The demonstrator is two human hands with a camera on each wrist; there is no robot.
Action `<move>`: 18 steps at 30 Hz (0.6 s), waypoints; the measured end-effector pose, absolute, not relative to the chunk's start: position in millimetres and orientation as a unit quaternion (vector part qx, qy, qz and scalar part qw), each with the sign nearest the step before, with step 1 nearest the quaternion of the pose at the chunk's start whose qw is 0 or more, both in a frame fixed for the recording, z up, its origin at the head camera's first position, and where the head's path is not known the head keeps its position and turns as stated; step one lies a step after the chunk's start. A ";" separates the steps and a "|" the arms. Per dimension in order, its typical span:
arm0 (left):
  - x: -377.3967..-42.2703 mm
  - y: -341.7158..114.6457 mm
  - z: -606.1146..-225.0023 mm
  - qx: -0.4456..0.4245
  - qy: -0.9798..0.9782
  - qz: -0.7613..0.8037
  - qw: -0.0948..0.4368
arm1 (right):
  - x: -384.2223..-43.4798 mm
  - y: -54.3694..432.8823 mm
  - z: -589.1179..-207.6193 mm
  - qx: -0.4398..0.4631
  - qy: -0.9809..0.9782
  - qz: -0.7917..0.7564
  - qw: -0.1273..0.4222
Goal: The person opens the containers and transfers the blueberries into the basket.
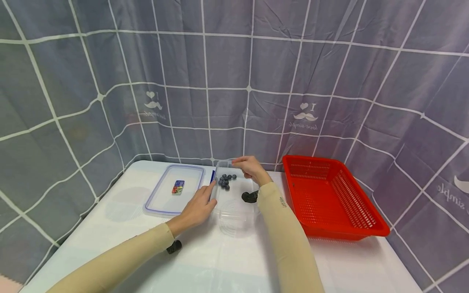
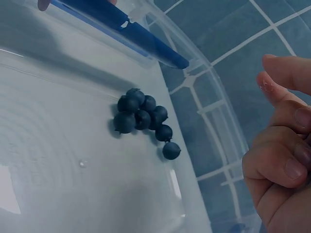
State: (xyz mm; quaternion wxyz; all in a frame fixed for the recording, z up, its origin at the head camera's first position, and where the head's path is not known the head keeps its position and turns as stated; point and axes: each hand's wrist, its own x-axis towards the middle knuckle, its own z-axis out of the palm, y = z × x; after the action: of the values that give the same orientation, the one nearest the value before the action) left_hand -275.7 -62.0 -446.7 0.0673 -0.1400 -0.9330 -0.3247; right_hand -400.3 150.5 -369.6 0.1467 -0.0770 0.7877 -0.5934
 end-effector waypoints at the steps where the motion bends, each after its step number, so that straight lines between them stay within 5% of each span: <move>1: -276.0 -61.9 -447.0 -0.139 -0.933 -0.324 0.067 | -400.8 149.2 -371.2 -0.072 0.786 -0.596 0.148; 18: -276.3 -62.7 -448.9 -0.140 -0.933 -0.326 0.069 | -410.9 130.5 -399.4 -0.028 0.781 -0.603 0.159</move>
State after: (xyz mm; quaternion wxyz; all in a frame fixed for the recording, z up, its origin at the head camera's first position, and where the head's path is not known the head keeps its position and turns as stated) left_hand -276.3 -62.7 -448.9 0.0690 -0.1397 -0.9325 -0.3258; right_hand -410.9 130.5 -399.4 0.1588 -0.0282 0.7810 -0.6033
